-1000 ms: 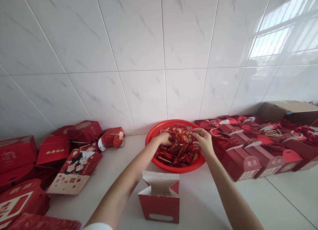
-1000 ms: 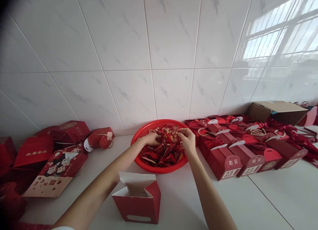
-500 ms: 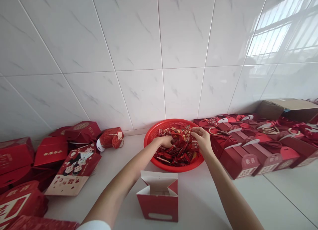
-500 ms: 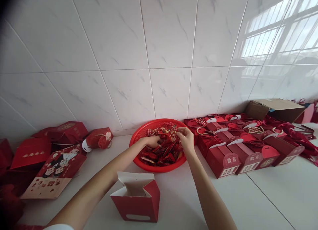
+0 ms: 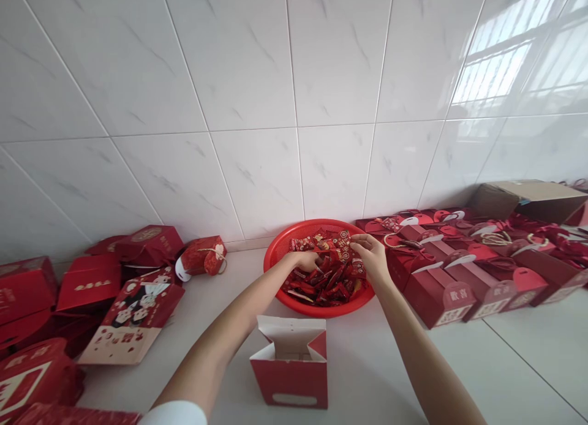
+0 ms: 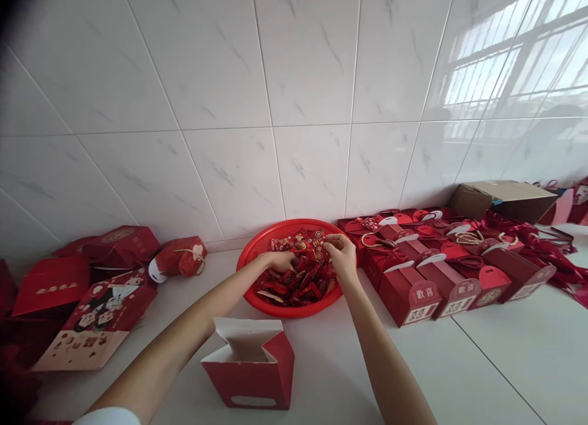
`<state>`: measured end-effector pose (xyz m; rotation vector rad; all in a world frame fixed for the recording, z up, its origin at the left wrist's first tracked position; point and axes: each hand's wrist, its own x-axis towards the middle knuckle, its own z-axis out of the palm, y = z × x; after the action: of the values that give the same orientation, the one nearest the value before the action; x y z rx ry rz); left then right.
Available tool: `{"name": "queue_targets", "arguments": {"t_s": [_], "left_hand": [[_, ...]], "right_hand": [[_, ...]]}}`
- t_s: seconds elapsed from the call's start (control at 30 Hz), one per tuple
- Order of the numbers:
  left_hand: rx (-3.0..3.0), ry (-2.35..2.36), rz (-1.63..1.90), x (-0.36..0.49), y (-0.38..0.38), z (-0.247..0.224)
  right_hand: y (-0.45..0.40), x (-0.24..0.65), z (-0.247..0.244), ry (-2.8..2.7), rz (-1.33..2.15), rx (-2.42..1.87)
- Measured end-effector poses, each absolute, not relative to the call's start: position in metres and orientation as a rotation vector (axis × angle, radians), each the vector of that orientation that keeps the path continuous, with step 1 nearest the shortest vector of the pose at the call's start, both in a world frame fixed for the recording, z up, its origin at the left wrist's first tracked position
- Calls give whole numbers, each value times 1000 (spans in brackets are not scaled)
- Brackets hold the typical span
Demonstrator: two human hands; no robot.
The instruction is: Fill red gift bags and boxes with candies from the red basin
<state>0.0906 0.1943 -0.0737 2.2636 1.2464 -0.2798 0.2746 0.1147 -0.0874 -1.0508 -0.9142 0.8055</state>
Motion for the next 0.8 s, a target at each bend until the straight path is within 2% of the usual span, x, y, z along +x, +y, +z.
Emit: {"name": "queue_targets", "arguments": {"t_s": [0.8], "left_hand": [[2195, 1123, -120, 89, 199, -78]], "right_hand": [[112, 274, -84, -881, 852, -1044]]}}
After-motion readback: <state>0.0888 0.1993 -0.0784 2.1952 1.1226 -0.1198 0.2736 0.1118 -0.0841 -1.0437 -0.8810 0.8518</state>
